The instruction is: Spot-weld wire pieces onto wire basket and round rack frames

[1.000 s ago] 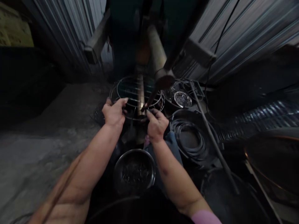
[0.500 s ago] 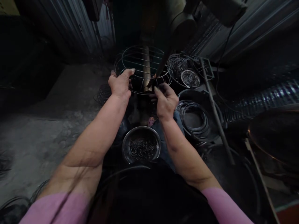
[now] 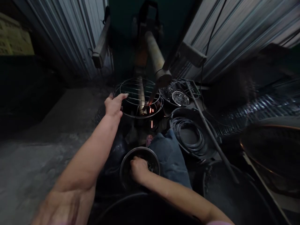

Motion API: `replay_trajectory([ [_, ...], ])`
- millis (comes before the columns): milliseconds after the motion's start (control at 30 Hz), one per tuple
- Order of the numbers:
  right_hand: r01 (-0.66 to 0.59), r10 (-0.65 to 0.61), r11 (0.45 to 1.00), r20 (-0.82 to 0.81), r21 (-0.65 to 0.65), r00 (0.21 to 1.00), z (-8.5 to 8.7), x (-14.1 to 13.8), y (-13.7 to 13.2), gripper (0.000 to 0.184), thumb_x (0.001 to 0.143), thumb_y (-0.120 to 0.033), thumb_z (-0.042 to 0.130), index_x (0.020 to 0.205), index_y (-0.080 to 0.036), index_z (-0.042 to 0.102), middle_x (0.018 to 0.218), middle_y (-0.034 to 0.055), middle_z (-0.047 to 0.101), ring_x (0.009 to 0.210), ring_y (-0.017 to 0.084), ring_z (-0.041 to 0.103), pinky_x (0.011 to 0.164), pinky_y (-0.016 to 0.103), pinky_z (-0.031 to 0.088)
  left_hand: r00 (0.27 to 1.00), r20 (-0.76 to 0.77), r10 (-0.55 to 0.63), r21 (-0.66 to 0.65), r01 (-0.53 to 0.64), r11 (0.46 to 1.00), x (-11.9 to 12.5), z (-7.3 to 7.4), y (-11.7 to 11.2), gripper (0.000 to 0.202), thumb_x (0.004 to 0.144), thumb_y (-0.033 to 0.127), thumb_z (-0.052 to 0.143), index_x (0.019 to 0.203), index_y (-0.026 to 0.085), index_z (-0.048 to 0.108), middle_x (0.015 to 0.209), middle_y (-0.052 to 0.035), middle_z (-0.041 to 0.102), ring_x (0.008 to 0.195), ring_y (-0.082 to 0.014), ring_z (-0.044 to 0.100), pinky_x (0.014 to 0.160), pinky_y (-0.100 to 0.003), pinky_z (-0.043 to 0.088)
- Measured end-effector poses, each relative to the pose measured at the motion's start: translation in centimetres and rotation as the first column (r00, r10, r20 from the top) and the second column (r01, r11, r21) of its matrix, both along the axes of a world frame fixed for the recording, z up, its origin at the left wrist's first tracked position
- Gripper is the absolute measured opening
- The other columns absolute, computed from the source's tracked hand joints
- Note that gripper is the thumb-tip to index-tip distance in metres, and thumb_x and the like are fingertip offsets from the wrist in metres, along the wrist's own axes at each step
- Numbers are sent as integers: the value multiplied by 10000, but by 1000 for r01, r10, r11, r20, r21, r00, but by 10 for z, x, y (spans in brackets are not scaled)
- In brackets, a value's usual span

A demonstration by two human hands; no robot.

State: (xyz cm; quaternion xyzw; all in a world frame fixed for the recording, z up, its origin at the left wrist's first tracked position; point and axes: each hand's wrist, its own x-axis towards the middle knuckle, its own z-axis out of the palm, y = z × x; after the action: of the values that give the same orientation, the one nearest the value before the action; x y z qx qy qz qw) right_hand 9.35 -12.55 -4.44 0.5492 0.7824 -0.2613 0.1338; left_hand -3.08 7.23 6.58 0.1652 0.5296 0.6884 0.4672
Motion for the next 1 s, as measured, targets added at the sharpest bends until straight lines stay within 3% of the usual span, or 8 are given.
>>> replay_trajectory([
  [200, -21, 22, 1000, -46, 14, 999, 18, 12, 2, 215, 729, -145, 576, 905, -108, 695, 961, 152, 686, 847, 260, 666, 679, 310, 490, 999, 35, -17, 17, 16, 1000, -5, 3, 2, 369, 435, 155, 745, 729, 190, 526, 622, 37, 518, 547, -103, 469, 449, -209, 350],
  [300, 47, -24, 997, -323, 63, 946, 36, 29, 15, 231, 729, -115, 534, 909, -142, 677, 922, 93, 690, 823, 212, 652, 701, 284, 493, 998, 68, -7, 31, 5, 999, -2, 5, -8, 369, 445, 153, 740, 746, 190, 532, 654, 39, 529, 566, -99, 482, 481, -223, 399],
  [367, 204, -105, 975, -630, 86, 770, 53, 42, 31, 222, 767, -125, 517, 918, -168, 673, 825, 39, 685, 753, 165, 633, 686, 254, 492, 997, 82, 0, 40, -3, 999, 3, 6, -18, 381, 449, 160, 745, 766, 188, 536, 682, 39, 538, 569, -92, 488, 482, -218, 400],
  [433, 429, -159, 899, -847, 89, 508, 70, 51, 50, 194, 820, -208, 536, 955, -192, 675, 760, 5, 661, 648, 132, 600, 627, 240, 491, 995, 99, -2, 61, -4, 998, 10, 6, -28, 395, 451, 171, 757, 775, 188, 531, 689, 44, 537, 558, -85, 490, 471, -206, 386],
  [500, 621, -141, 780, -944, 79, 298, 85, 55, 71, 195, 830, -311, 583, 952, -199, 687, 758, 2, 647, 562, 112, 562, 561, 241, 484, 993, 118, 0, 81, -10, 997, 18, 6, -37, 412, 455, 182, 769, 789, 191, 527, 694, 48, 537, 552, -82, 496, 467, -198, 379],
  [567, 712, -99, 698, -974, 79, 205, 92, 54, 88, 195, 809, -356, 625, 890, -197, 704, 752, 6, 638, 524, 104, 543, 525, 244, 476, 991, 137, 0, 94, -13, 995, 25, 7, -44, 430, 461, 188, 779, 815, 194, 536, 724, 45, 552, 567, -82, 509, 477, -195, 391],
  [800, 764, -133, 634, -955, 123, 264, 83, 48, 113, 156, 807, -316, 620, 847, -200, 718, 708, 15, 664, 609, 146, 610, 551, 255, 493, 995, 97, 22, 137, -35, 990, 31, 6, -49, 424, 482, 192, 796, 851, 196, 587, 817, 24, 574, 652, -101, 561, 519, -195, 434],
  [1000, 707, -123, 696, -947, 130, 295, 81, 53, 122, 113, 764, -285, 647, 784, -200, 719, 698, 15, 666, 658, 167, 638, 584, 268, 510, 997, 78, 25, 178, -39, 983, 30, 0, -43, 436, 519, 200, 794, 915, 204, 611, 844, 14, 568, 656, -99, 557, 549, -210, 444],
])
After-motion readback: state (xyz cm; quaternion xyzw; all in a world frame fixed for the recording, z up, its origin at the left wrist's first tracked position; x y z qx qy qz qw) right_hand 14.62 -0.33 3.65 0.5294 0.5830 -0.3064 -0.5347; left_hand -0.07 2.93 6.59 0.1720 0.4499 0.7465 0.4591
